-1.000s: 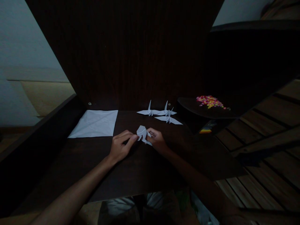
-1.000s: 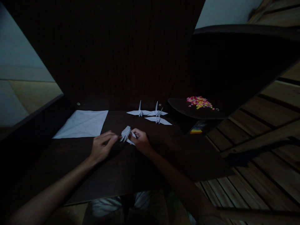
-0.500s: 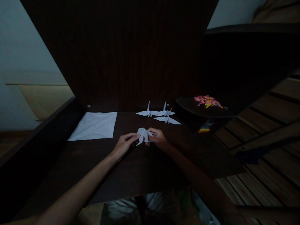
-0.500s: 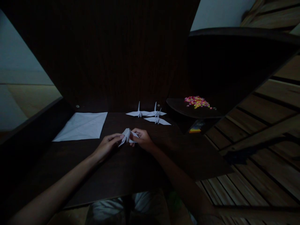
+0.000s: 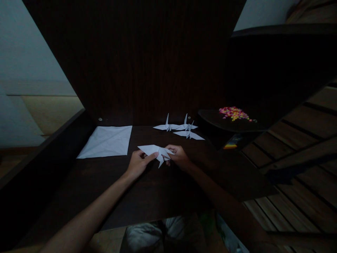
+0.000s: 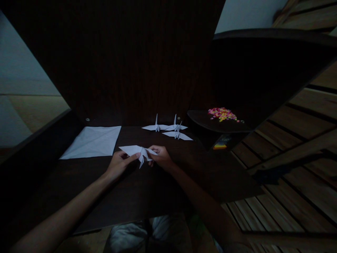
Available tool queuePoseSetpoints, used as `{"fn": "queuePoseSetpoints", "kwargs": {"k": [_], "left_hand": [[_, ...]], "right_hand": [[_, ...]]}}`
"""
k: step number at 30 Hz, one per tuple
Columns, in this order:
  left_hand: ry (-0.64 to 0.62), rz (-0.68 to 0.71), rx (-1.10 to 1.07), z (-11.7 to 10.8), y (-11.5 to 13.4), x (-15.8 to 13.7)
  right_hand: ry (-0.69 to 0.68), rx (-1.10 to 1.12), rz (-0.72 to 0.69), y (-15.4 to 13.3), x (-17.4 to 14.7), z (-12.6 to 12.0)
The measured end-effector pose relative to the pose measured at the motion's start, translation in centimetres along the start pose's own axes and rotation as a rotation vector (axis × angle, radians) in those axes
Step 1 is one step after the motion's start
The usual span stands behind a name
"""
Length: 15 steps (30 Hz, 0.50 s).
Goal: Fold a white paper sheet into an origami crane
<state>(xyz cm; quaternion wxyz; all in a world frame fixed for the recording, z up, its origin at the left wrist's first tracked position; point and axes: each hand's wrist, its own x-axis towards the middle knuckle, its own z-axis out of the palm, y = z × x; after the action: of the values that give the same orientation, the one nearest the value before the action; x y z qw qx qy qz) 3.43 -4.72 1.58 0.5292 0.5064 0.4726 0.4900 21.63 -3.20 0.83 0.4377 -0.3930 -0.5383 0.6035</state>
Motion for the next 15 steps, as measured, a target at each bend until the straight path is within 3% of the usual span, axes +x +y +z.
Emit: {"fn": "queuePoseSetpoints", "kwargs": {"k": [7, 13, 15], "left_hand": [[0.074, -0.040, -0.207, -0.3, -1.1, 0.9], [-0.031, -0.029, -0.226, 0.4, -0.5, 0.2], [-0.015, 0.014, -0.242, 0.8, -0.3, 0.1]], "right_hand": [[0.097, 0.187, -0.079, -0.5, -0.7, 1.2], [0.281, 0.062, -0.093, 0.3, -0.9, 2.8], [0.359, 0.056, -0.113, 0.6, -0.8, 3.0]]}}
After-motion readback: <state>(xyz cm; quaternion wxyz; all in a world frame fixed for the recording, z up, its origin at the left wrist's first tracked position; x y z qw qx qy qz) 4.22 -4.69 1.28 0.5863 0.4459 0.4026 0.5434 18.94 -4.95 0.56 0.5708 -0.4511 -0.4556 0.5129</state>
